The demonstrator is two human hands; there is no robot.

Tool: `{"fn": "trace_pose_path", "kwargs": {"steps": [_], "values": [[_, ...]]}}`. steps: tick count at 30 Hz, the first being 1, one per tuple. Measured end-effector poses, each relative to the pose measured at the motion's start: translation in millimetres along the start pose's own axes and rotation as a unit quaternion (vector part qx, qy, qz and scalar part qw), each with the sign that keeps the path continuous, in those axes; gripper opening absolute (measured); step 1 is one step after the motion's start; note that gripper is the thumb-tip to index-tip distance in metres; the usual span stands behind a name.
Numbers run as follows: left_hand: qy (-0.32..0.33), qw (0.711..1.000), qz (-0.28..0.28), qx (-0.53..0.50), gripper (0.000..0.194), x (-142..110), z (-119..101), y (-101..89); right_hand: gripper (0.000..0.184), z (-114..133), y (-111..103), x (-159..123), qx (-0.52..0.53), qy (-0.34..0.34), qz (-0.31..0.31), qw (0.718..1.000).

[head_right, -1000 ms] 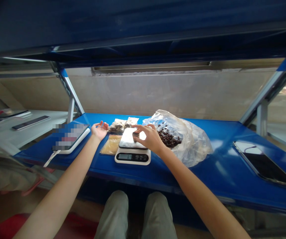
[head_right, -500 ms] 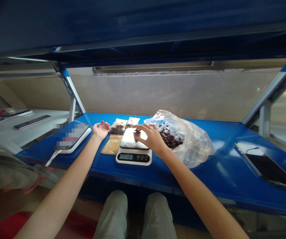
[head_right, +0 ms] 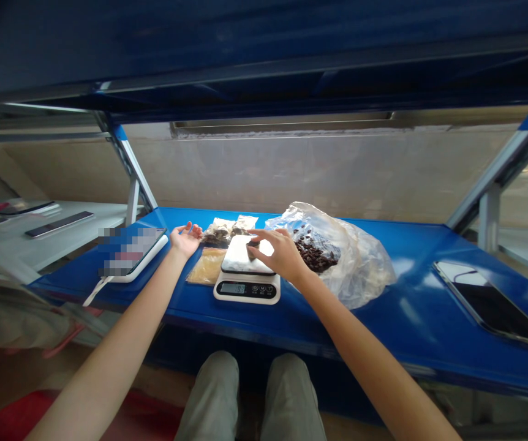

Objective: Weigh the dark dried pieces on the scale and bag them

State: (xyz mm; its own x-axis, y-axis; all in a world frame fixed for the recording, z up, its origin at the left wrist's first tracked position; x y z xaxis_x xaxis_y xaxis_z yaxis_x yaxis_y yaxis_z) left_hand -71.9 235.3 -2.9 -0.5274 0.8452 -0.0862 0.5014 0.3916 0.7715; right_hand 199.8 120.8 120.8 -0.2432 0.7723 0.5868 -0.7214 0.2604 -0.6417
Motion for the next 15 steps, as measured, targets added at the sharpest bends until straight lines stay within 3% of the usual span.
{"fn": "trace_pose_path", "kwargs": {"steps": [15], "values": [[-0.006, 1.0, -0.009, 0.008, 0.011, -2.1, -0.6, -0.1, 0.031, 2.4, -0.2, -0.3, -0.034, 0.004, -0.008, 0.999]]}}
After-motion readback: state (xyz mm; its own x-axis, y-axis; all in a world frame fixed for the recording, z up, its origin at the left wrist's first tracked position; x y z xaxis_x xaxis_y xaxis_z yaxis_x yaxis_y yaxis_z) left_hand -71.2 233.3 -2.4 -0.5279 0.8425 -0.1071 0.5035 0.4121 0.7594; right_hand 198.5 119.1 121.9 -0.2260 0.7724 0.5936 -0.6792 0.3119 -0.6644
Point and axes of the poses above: each hand's wrist, its own x-axis towards the middle knuckle, its own y-axis out of the palm, z = x × y, the point moved 10 cm from there along x, towards the middle knuckle, and after that the axes turned 15 degrees about y, right-handed, at the moved point
